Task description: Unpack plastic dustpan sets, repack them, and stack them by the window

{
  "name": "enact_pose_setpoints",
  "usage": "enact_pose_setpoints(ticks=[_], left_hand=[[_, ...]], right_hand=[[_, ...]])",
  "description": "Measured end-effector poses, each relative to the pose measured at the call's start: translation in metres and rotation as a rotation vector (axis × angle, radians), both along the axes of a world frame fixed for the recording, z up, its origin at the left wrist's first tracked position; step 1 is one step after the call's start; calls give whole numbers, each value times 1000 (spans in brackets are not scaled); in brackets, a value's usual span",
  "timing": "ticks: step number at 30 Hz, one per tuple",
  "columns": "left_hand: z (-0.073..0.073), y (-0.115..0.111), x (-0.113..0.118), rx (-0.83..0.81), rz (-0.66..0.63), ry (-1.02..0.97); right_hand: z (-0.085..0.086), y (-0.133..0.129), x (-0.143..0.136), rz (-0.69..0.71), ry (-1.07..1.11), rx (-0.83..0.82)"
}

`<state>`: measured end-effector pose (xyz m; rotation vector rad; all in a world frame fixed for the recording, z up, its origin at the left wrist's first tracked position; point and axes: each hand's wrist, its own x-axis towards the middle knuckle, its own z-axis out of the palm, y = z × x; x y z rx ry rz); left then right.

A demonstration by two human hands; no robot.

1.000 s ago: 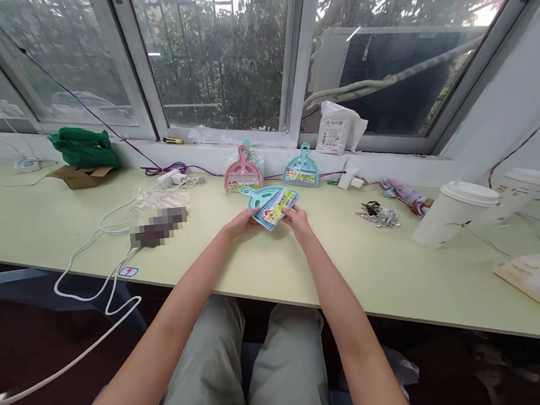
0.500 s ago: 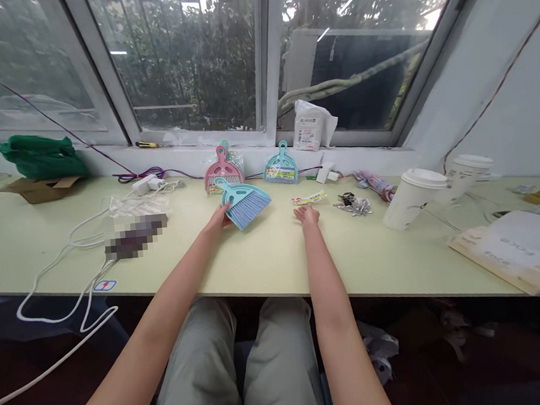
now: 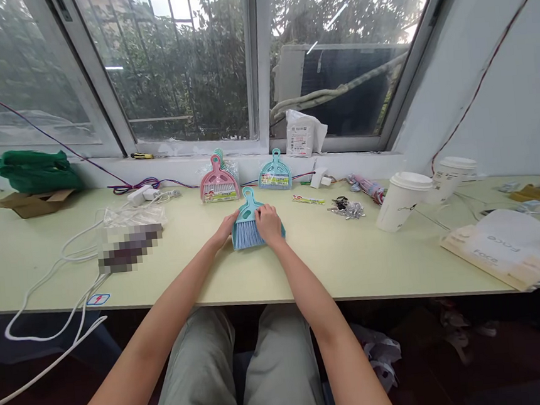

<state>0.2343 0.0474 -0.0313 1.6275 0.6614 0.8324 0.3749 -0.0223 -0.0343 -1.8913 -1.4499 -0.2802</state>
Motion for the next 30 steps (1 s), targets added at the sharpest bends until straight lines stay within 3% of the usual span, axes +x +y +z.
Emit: enact_pose_setpoints(ticks=[6, 12, 17, 20, 23, 26, 30], left_hand=[[1, 8, 2, 157, -45, -75], [3, 19, 0, 393, 105, -24], [14, 9, -5, 508, 190, -4], [20, 3, -9, 579, 345, 92], [24, 11, -21, 565, 593, 184], [24, 29, -39, 454, 770, 284], [16, 48, -56, 246, 752, 609]], right_hand=[[7, -1, 5, -61, 110, 80], [16, -5, -5, -81, 72, 137], [22, -12, -15, -89, -41, 180], [28, -18, -17, -99, -83, 196], [36, -22, -10, -102, -123, 202], [38, -20, 10, -113, -162, 96], [24, -14, 43, -190, -176, -184]])
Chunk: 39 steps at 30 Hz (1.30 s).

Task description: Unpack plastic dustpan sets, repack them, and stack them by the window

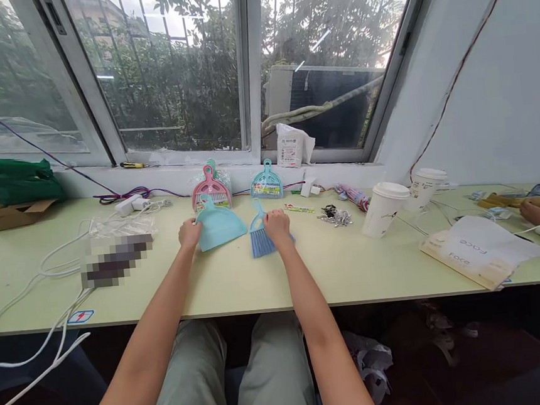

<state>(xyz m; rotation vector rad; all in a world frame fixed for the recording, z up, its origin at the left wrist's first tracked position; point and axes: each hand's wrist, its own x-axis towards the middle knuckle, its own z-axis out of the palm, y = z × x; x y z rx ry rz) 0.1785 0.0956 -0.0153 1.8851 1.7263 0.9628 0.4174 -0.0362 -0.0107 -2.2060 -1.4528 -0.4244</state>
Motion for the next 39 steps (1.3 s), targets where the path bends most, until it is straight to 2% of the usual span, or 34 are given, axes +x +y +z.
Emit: enact_pose_setpoints(ticks=[3, 7, 9, 12, 18, 20, 23, 25, 27, 30, 32, 34, 36, 39], left_hand=[[-7, 3, -1, -108, -56, 208], [-12, 0, 3, 6, -73, 273], [-14, -2, 5, 64, -46, 248], [-16, -3, 6, 61, -42, 247], [-19, -1, 7, 22, -114, 360], [-18, -1, 9, 18, -119, 387], [-18, -5, 16, 2, -138, 394], [-19, -13, 24, 7, -223, 376], [-21, -23, 34, 47, -394, 322], [-25, -39, 49, 110, -671, 135], [-26, -47, 55, 133, -787, 23], [-25, -51, 56, 153, -854, 10], [-22, -52, 54, 192, -885, 95], [-19, -49, 48, 361, -839, 281]], right_hand=[[-15, 2, 16, -46, -14, -169], [-25, 2, 19, -76, -18, -224], [-24, 3, 16, -94, -20, -232], [-22, 5, 12, -141, 6, -274], [-18, 8, 7, -149, 123, -370], [-15, 6, 8, -159, 151, -357], [-11, 4, 8, -160, 191, -242], [-11, 4, 5, -98, 207, -136], [-12, 6, -3, 16, 200, -74], [-17, 10, -16, 171, 143, -77], [-18, 11, -20, 205, 114, -97], [-16, 10, -18, 208, 120, -120], [-12, 7, -12, 223, 138, -161], [-7, 3, -6, 247, 159, -225]])
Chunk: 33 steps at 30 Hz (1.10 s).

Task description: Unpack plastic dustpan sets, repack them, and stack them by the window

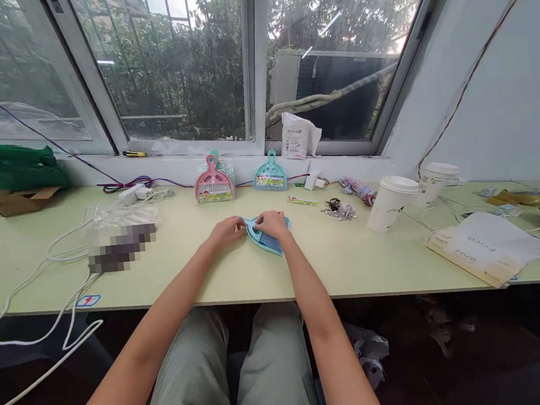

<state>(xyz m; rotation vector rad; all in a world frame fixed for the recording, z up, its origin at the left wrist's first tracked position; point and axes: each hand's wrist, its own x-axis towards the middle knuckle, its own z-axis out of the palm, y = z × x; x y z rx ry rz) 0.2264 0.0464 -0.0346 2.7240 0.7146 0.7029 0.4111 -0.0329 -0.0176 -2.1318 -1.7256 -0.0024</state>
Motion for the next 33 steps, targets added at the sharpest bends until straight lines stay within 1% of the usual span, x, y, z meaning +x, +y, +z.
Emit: enact_pose_setpoints(ticks=[3, 5, 8, 10, 13, 18, 21, 25, 29, 33], left_hand=[[-2, 4, -2, 269, 60, 7], [-5, 6, 0, 403, 62, 20], [-8, 6, 4, 546, -32, 85], [-8, 4, 5, 590, -104, 133], [-7, 2, 7, 555, -140, 178], [-11, 1, 11, 515, -71, 234], [-12, 0, 14, 479, -49, 228], [-11, 0, 16, 415, -45, 197], [-10, -1, 17, 431, -55, 233], [-11, -4, 13, 417, -69, 213]], right_hand=[[1, 0, -1, 11, 12, -16], [0, 2, -5, 40, 24, -11], [-5, 7, -9, 106, 47, 7], [-9, 10, -9, 134, 75, 26], [-14, 13, -6, 152, 122, 47], [-20, 17, 1, 151, 150, 39], [-21, 19, 2, 156, 147, 42], [-18, 16, 0, 140, 116, 15], [-12, 11, -4, 139, 94, -32], [-8, 5, -10, 127, 73, -1]])
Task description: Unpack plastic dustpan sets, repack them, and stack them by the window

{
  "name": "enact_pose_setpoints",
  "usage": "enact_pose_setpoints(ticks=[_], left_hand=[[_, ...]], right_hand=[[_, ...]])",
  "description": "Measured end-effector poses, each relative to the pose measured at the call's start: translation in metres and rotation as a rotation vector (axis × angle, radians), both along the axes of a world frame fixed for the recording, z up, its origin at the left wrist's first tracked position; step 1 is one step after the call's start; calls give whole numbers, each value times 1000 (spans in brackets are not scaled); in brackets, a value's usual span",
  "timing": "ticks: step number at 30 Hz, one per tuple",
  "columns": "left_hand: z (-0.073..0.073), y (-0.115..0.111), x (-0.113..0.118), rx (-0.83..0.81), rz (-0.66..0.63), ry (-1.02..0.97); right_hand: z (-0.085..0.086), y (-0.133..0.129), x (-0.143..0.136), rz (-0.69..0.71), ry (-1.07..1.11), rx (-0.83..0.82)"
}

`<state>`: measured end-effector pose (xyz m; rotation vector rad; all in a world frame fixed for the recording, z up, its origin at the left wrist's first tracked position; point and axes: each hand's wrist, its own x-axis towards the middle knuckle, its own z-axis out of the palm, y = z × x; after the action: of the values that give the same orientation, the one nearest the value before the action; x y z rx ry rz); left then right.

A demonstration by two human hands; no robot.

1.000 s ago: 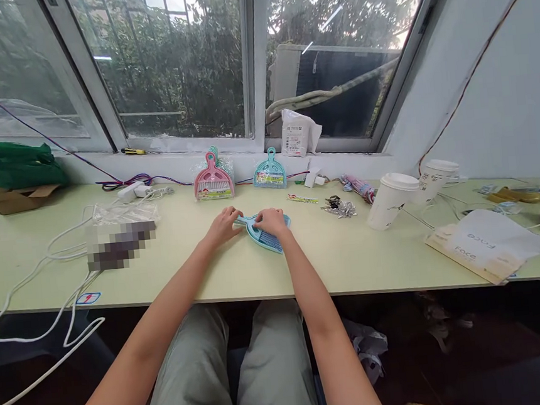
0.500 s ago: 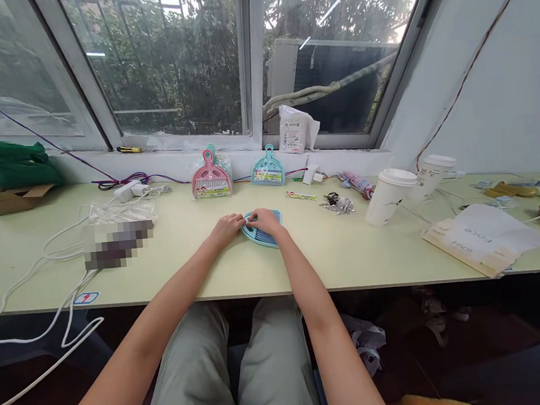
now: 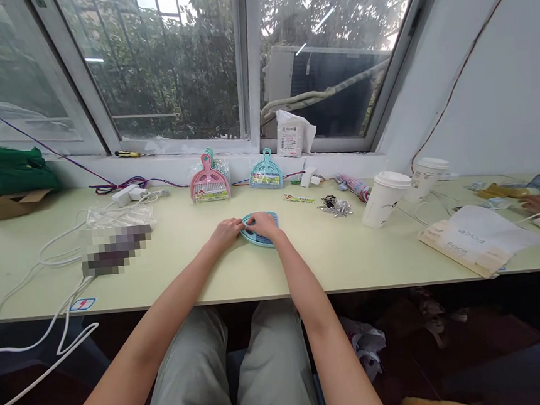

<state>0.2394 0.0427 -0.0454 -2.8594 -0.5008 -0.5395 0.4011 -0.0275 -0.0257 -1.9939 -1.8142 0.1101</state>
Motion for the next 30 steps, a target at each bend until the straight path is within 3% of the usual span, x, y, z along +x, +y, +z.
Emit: enact_pose_setpoints(ticks=[3, 6, 9, 12, 15, 18, 21, 24, 27, 30], left_hand=[[2, -2, -3, -45, -8, -189], [8, -4, -1, -179, 94, -648], [13, -8, 8, -646, 112, -938], [13, -10, 19, -1249, -35, -783], [11, -4, 22, -1521, -30, -727], [10, 14, 12, -1550, 102, -859], [8, 38, -5, -1520, 180, -1035], [3, 56, -16, -1520, 262, -1188], [0, 64, -19, -1523, 299, -1199], [-1, 65, -17, -1509, 311, -1182]], right_hand=[[3, -3, -3, -33, 18, 59], [6, -1, -4, -142, 166, 166], [5, 5, -7, -294, 363, 354], [1, 14, -12, -337, 481, 465], [-3, 25, -12, -238, 536, 455], [-8, 34, 5, -148, 568, 473], [-18, 38, 44, -396, 496, 497], [-31, 38, 92, -676, 337, 362], [-40, 44, 129, -774, 231, 238], [-44, 58, 145, -756, 158, 114]])
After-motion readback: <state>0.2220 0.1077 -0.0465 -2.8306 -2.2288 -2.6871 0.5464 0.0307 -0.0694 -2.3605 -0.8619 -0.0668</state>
